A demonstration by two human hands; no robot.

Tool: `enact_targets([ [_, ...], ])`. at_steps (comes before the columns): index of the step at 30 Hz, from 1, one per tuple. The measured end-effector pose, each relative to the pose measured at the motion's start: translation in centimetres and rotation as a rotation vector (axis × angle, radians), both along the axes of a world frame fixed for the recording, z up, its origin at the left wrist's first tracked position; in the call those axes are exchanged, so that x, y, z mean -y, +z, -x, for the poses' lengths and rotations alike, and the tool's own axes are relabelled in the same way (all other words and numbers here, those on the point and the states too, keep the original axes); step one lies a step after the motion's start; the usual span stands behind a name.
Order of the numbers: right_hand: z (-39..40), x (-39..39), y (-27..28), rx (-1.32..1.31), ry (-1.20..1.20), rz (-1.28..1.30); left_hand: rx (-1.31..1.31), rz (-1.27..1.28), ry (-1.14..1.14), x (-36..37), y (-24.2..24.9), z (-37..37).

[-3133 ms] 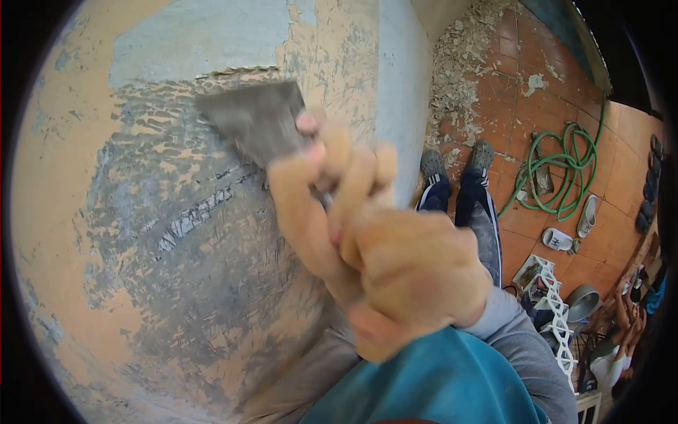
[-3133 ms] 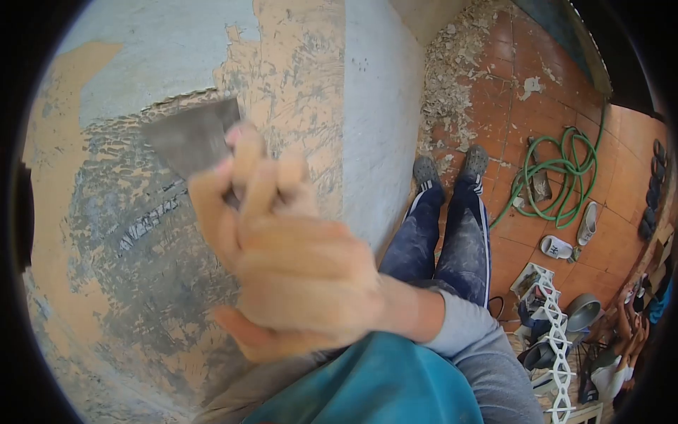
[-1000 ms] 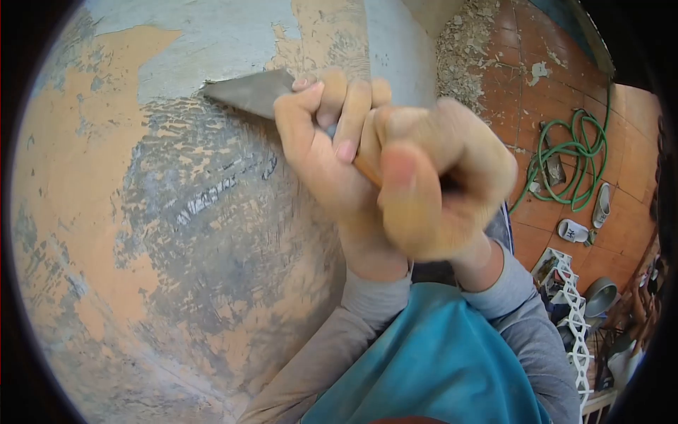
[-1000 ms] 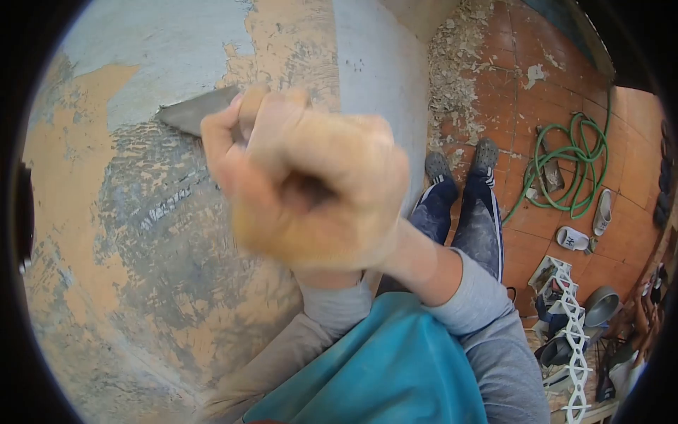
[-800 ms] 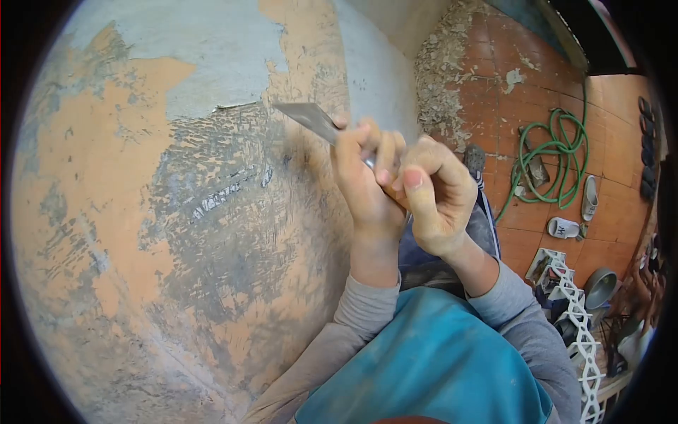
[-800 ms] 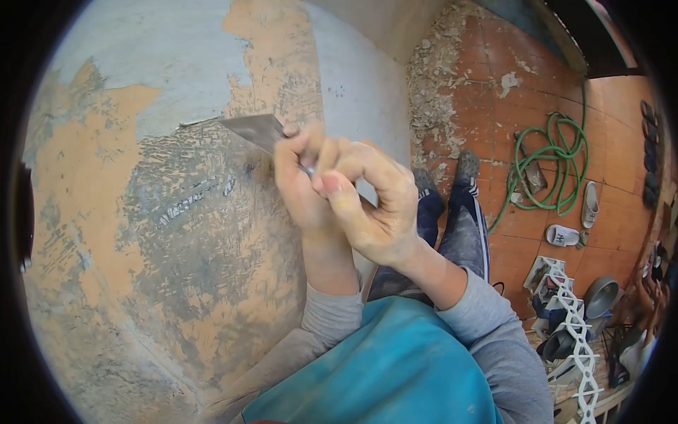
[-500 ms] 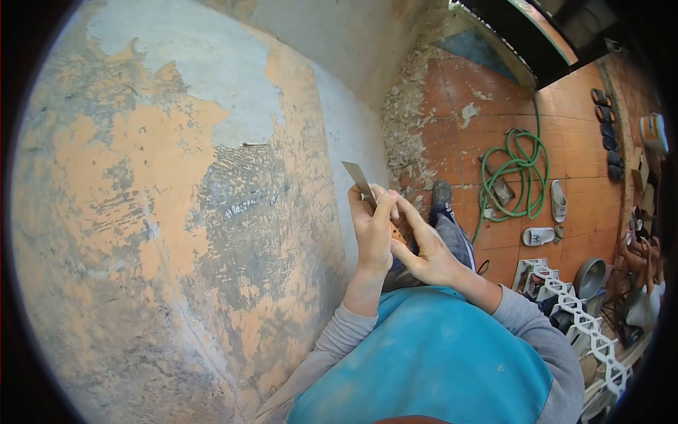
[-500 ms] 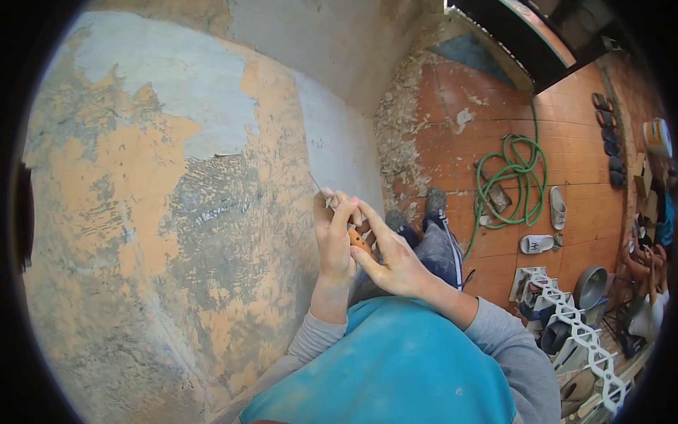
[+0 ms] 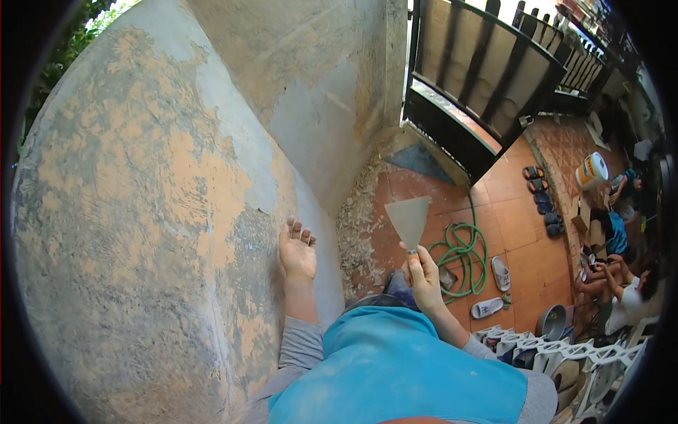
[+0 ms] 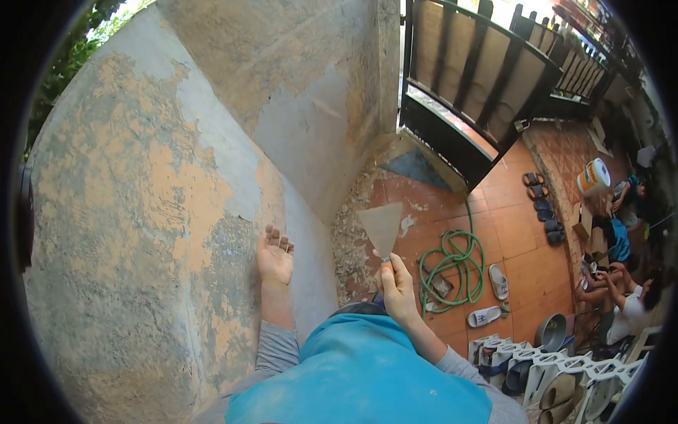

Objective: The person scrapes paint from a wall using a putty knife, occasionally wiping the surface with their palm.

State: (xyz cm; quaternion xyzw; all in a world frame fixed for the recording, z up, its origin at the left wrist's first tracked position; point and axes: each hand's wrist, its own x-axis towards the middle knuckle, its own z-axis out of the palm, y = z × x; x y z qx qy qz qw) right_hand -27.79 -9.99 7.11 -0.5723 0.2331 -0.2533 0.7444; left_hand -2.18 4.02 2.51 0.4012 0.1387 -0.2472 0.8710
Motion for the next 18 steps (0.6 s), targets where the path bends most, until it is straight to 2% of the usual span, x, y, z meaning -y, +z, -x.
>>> enact_targets([
  [2, 0.7, 1.4, -0.5, 0.001, -0.086, -0.013, -0.090, 0.055, 0.206, 0.5, -1.8, -1.5],
  [6, 1.1, 5.3, -1.8, 0.017, -0.155, -0.068, -0.199, 0.221, 0.431, 2.6, -0.8, -3.3],
  [10, -0.8, 12.1, -1.3, 0.057, -0.059, -0.074, -0.225, 0.336, 0.657, 5.4, 0.9, -5.7],
  [12, -2.2, 16.3, 0.3, 0.026, 0.005, 0.050, -0.173, 0.371, 0.789, 6.6, 0.6, -6.9],
  [15, -4.2, 22.2, 1.8, 0.037, 0.084, 0.152, -0.235, 0.345, 1.019, 8.6, 1.0, -8.7],
  [18, -6.7, 27.1, 3.2, 0.067, 0.165, 0.220, -0.162, 0.487, 1.049, 9.5, 0.2, -9.8],
])
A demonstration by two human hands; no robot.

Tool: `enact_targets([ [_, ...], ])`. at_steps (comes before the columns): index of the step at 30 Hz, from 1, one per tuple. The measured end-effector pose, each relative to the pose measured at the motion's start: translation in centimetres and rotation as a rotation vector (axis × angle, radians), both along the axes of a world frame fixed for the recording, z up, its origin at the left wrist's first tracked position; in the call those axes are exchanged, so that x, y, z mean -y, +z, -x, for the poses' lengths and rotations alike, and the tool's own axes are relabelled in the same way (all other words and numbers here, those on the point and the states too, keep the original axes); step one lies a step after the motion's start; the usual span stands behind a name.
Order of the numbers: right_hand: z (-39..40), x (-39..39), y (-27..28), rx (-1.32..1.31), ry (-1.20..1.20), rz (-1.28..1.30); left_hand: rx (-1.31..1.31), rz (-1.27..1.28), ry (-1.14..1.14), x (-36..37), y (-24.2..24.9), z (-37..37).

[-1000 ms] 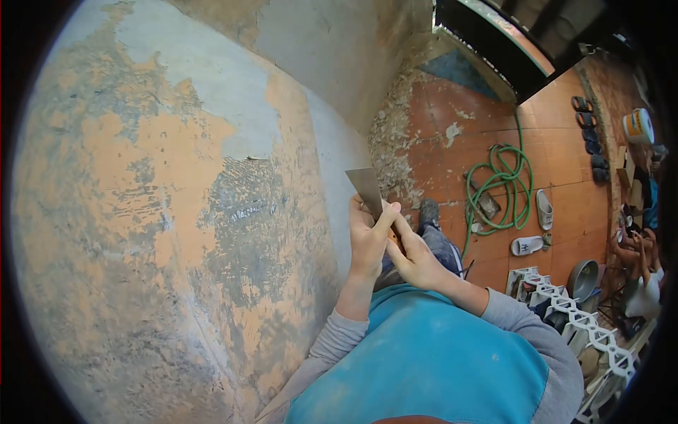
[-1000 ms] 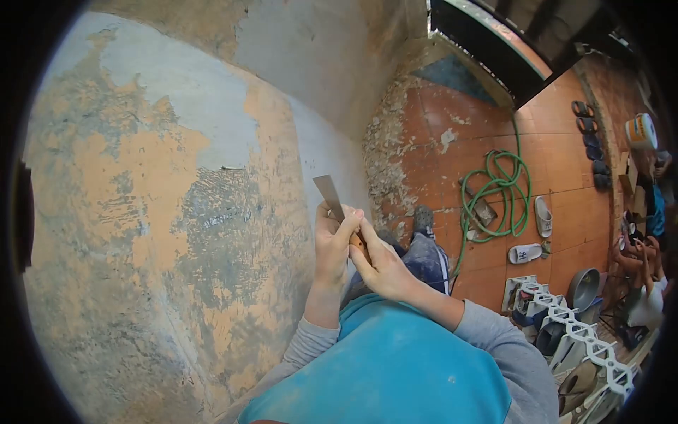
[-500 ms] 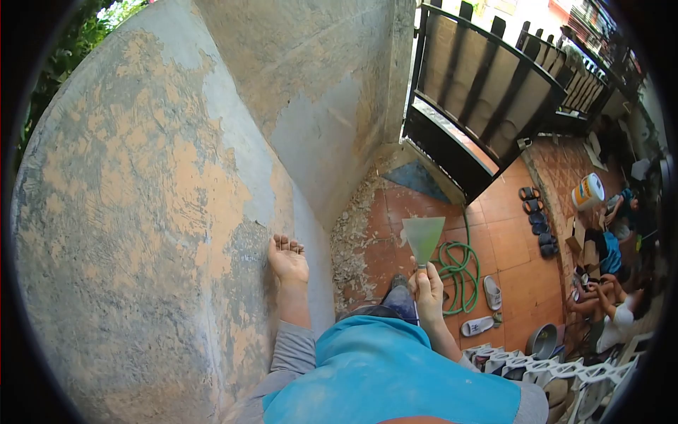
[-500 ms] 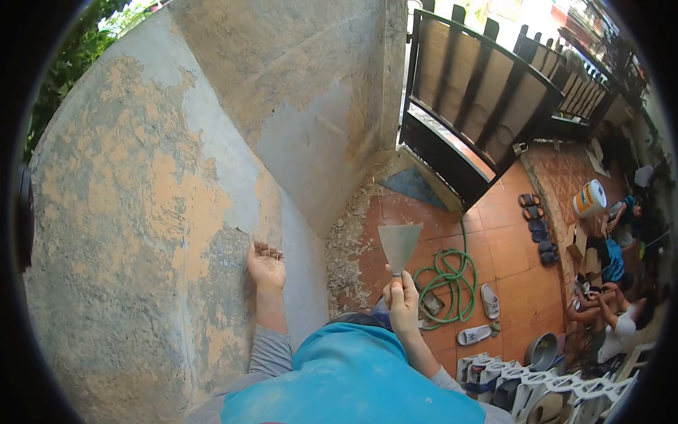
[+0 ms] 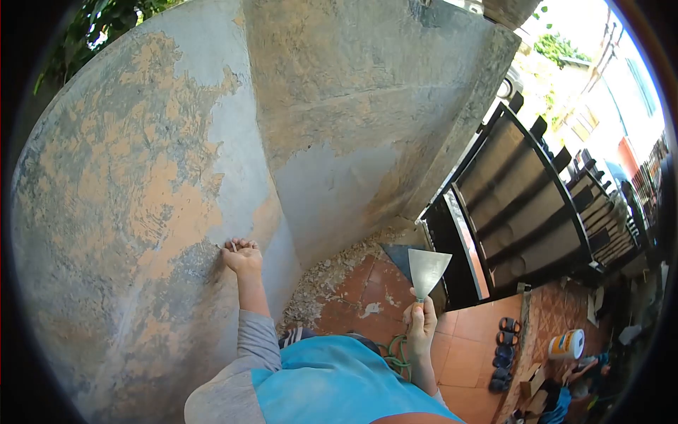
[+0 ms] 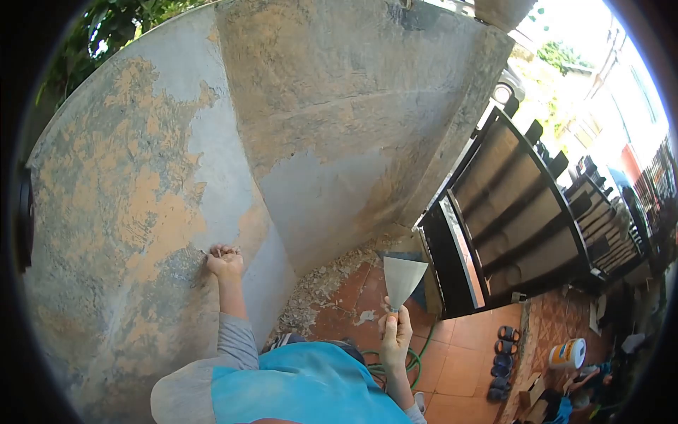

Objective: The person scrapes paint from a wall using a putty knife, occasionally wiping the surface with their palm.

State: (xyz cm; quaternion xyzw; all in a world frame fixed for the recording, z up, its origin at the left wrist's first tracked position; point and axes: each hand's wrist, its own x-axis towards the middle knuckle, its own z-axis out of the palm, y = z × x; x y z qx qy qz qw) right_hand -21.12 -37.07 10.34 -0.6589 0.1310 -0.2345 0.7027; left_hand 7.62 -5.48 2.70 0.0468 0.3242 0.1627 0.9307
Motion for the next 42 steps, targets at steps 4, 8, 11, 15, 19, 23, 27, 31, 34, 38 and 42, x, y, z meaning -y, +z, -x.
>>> enact_targets([
  [4, -5.0, 3.8, 0.0, -0.002, 0.143, -0.001, 0.022, 0.014, 0.079, 0.5, 1.0, -0.5],
  [8, -10.9, 4.2, -0.1, -0.013, 0.261, -0.028, 0.062, 0.053, 0.114, -0.3, -0.6, -0.7],
  [11, -15.1, 3.0, -1.6, -0.016, 0.363, -0.016, 0.066, 0.045, 0.154, 1.3, 1.4, 1.0],
  [15, -20.5, 0.4, -1.7, -0.063, 0.529, -0.045, 0.091, 0.081, 0.150, 0.8, 1.0, 1.9],
  [19, -25.2, -2.0, -1.1, -0.045, 0.746, 0.004, 0.046, -0.123, 0.182, 0.7, -0.8, 2.0],
  [23, -29.6, -3.3, 0.1, 0.096, 0.954, 0.143, -0.328, -0.645, 0.367, 3.0, -0.3, 1.7],
  [27, -35.0, -4.2, -0.3, 0.254, 1.115, 0.199, -0.531, -1.142, 0.590, 4.1, -3.2, 0.9],
  [31, -41.2, -5.0, -0.8, 0.342, 1.337, 0.253, -0.777, -1.440, 0.886, 3.0, -4.4, 0.0],
  [34, -45.1, -4.5, 0.0, 0.421, 1.511, 0.303, -1.037, -1.446, 1.034, 3.3, -3.7, -1.2],
  [38, -49.7, -4.3, 0.9, 0.471, 1.681, 0.354, -1.092, -1.417, 1.207, 4.7, -3.5, -4.2],
  [42, -54.1, -4.8, 3.5, 0.380, 1.859, 0.390, -0.938, -1.321, 1.308, 6.1, -2.5, -6.1],
])
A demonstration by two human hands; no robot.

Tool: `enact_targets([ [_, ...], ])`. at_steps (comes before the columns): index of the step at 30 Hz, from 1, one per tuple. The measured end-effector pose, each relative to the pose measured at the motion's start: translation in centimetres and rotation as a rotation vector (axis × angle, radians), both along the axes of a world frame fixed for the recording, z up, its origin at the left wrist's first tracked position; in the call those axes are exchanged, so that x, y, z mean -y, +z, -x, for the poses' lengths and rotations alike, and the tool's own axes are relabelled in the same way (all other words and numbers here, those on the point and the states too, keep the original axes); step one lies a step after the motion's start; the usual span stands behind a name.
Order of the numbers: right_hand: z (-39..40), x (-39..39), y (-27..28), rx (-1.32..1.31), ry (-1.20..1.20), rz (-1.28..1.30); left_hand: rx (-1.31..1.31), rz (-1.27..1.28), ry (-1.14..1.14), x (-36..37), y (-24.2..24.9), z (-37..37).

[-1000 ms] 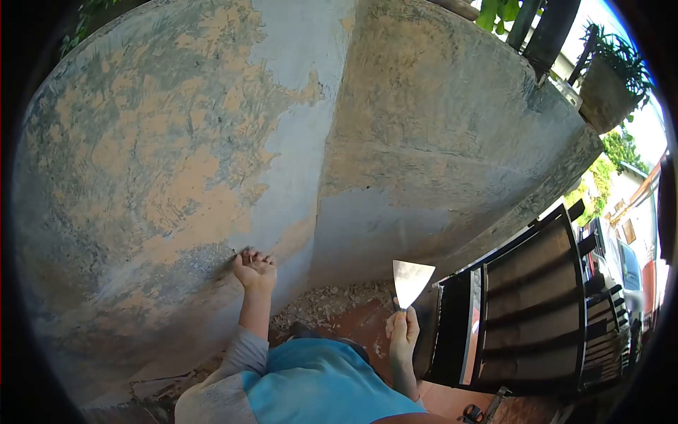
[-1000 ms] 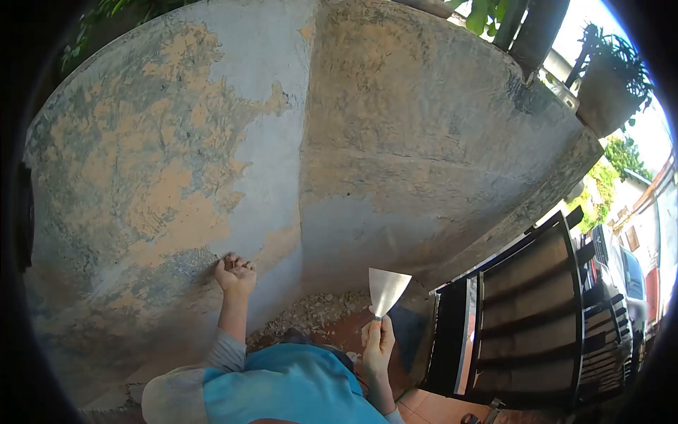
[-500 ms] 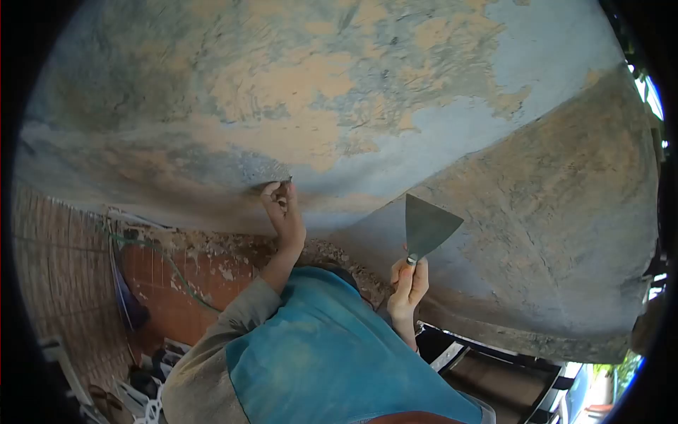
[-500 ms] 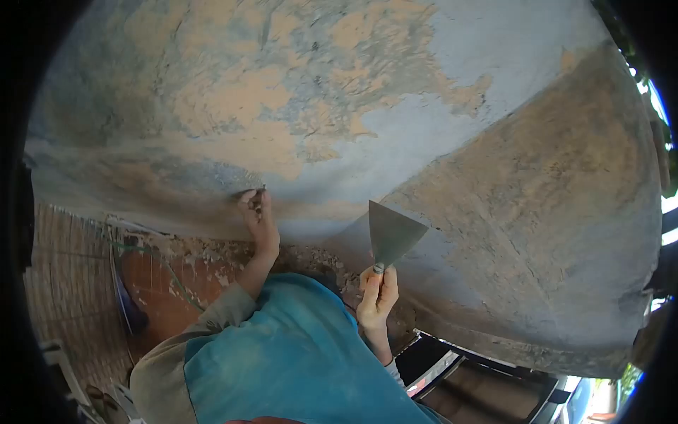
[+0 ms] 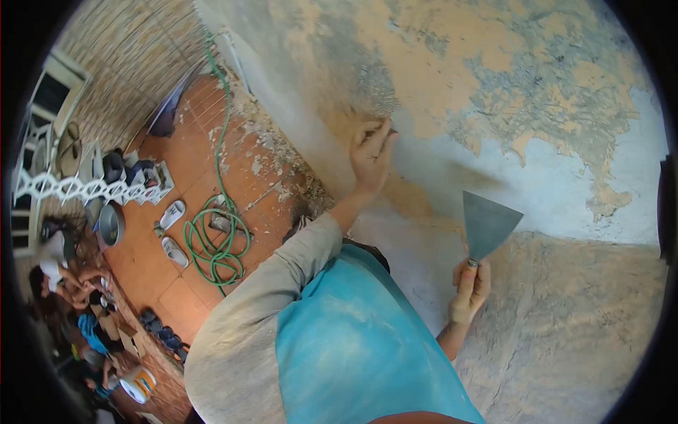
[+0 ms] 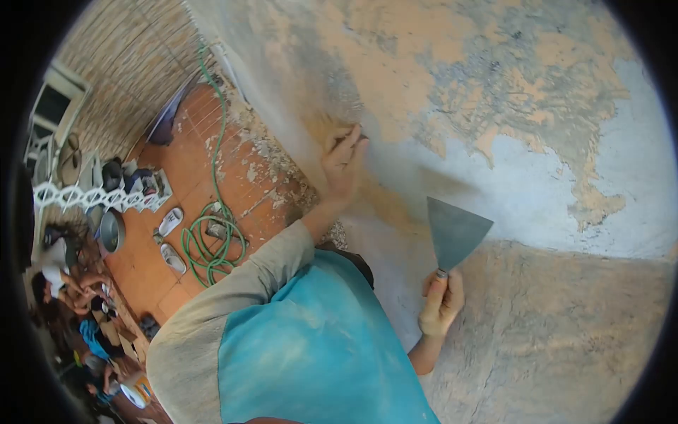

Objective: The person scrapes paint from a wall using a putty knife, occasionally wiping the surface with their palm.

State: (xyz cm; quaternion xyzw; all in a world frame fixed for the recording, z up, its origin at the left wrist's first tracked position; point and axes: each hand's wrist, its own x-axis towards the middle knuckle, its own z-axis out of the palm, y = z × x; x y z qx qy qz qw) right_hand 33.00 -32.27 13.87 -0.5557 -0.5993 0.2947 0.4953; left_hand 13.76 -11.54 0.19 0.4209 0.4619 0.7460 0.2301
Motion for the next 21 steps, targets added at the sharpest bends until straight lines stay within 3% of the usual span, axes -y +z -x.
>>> enact_targets([
  [4, -2.4, -0.9, 1.4, -0.080, 0.110, -0.039, 0.087, -0.060, 0.103, -1.0, -0.3, -0.4],
  [9, -3.0, -1.3, 1.2, -0.124, 0.209, -0.105, -0.017, -0.044, 0.192, -0.8, 1.2, -0.2],
  [16, -3.1, -0.8, 1.2, -0.253, 0.229, -0.123, -0.244, 0.084, 0.320, -1.3, 1.5, -2.0],
  [21, -3.0, -0.5, 1.1, -0.265, 0.195, -0.112, -0.252, 0.025, 0.268, -1.3, -0.1, -2.1],
])
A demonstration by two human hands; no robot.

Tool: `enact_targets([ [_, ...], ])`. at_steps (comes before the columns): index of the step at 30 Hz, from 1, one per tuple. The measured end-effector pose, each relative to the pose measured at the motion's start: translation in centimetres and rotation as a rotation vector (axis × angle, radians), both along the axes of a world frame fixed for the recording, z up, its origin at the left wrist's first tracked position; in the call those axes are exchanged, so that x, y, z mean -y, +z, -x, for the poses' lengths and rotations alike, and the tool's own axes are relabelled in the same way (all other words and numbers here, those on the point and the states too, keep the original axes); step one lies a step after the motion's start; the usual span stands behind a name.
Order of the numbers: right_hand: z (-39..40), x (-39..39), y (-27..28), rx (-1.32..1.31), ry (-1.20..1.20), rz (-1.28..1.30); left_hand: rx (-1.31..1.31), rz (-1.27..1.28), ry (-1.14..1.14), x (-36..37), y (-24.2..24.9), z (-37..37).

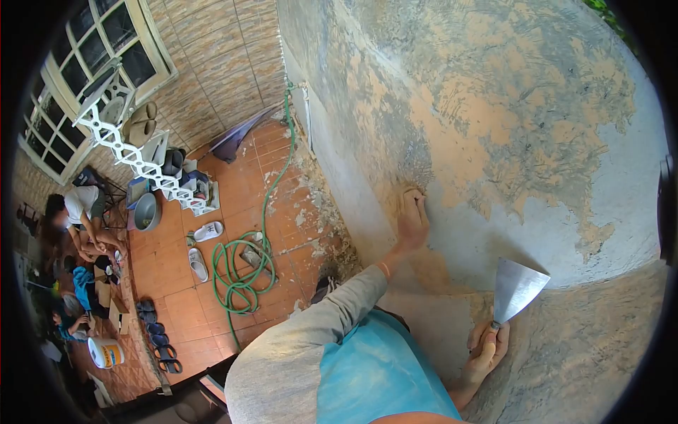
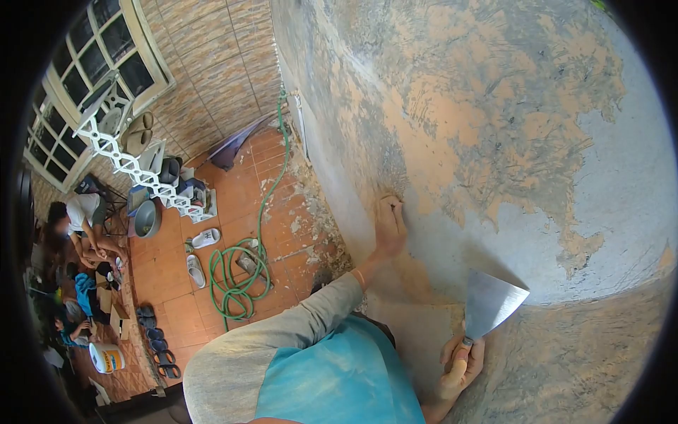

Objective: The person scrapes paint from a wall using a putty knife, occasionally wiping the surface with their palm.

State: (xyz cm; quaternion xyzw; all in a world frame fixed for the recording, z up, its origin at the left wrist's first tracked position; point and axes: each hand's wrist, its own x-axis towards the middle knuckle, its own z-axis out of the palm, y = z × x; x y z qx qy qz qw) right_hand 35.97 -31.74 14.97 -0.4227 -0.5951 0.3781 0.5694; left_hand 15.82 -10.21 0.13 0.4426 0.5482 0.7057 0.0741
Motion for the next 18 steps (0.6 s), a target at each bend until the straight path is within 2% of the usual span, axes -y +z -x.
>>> enact_targets([
  [5, 0.5, -0.2, 0.3, 0.000, -0.029, 0.024, 0.075, -0.078, -0.058, -0.8, -1.1, 0.2],
  [8, 0.4, 0.2, 0.4, 0.012, -0.058, 0.040, 0.073, -0.040, -0.163, 0.1, -1.9, 0.8],
  [10, 0.2, 0.1, 0.4, 0.031, -0.040, 0.057, 0.204, -0.004, -0.276, 0.9, -2.8, 1.2],
  [13, 0.3, 0.1, 0.5, 0.022, -0.027, 0.099, 0.210, -0.132, -0.276, 1.0, -2.4, 1.5],
  [16, 0.3, -0.1, 0.5, 0.023, -0.023, 0.124, 0.056, -0.049, -0.207, 1.0, -0.6, 2.2],
  [18, 0.3, -0.2, 0.5, 0.044, -0.021, 0.135, 0.153, 0.035, -0.312, 1.4, -0.5, 2.6],
])
